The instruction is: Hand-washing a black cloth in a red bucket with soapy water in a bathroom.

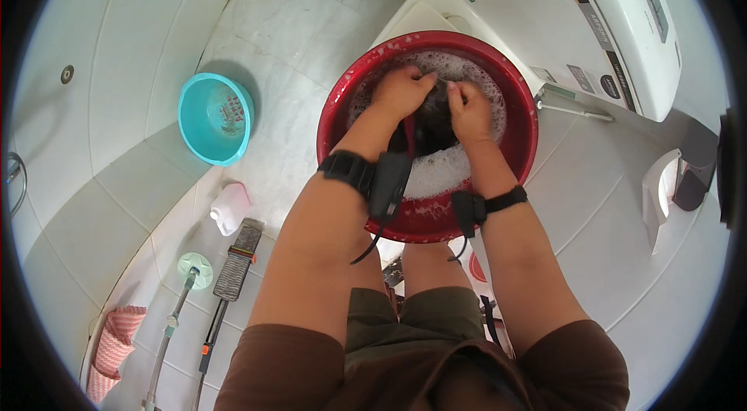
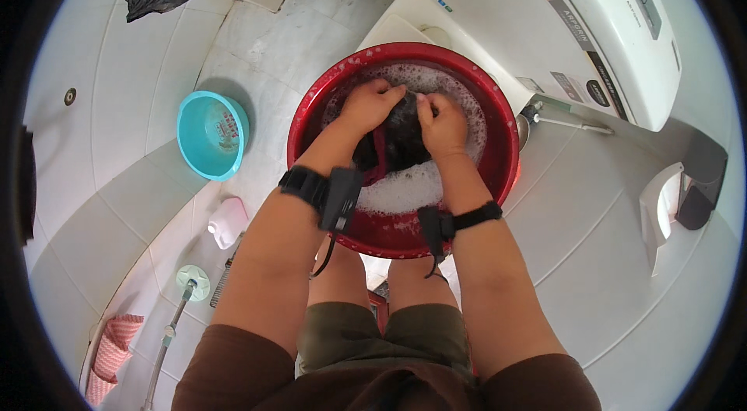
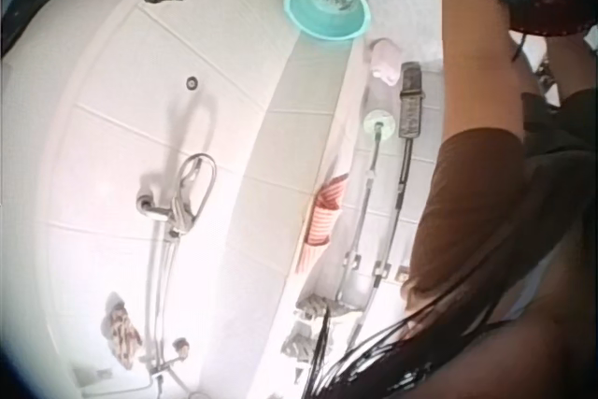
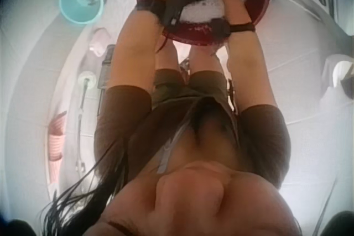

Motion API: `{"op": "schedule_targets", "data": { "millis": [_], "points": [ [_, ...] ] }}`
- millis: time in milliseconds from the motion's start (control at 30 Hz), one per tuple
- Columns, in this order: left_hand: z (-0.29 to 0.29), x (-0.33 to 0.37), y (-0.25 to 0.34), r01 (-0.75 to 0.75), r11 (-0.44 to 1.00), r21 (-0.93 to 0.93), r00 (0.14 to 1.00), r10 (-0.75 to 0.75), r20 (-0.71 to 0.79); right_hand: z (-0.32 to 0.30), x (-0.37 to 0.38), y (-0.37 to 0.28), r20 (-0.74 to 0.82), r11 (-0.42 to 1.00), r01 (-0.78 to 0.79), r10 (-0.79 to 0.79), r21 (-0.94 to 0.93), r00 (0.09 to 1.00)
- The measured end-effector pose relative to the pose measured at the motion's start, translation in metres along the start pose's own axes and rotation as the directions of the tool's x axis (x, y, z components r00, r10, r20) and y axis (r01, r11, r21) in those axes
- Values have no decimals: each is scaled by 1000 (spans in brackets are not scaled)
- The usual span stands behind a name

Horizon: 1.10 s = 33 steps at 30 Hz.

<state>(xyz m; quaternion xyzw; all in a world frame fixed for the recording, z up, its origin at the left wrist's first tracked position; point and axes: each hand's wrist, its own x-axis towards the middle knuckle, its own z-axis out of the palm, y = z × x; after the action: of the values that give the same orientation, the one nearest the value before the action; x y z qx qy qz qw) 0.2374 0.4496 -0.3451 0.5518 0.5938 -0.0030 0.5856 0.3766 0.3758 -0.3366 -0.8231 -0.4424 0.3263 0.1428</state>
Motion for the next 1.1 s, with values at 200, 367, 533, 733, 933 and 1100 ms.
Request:
{"op": "schedule_targets", "data": {
  "millis": [200,367,533,733,933,1100],
  "points": [
    [-13,-67,18,-459,872,-167,875,413,-252,-42,-31,-26,-390,805,582,-502,116,772],
    [-4,-88,-14,-613,785,85,739,608,-290,-30,-54,-12,-281,756,652,-615,52,737],
    [11,-90,-19,-430,770,471,703,613,-360,-1,-62,10,-111,901,398,-419,-171,901],
    [55,-62,-59,-314,799,513,768,532,-357,37,-53,27,-63,839,366,-424,-403,903],
    [68,-34,-70,-304,794,526,766,532,-360,47,-31,31,-88,820,275,-365,-501,927],
    [50,-23,-35,-165,732,661,921,354,-163,42,-11,27,-70,847,174,-240,-503,968]
  ]
}}
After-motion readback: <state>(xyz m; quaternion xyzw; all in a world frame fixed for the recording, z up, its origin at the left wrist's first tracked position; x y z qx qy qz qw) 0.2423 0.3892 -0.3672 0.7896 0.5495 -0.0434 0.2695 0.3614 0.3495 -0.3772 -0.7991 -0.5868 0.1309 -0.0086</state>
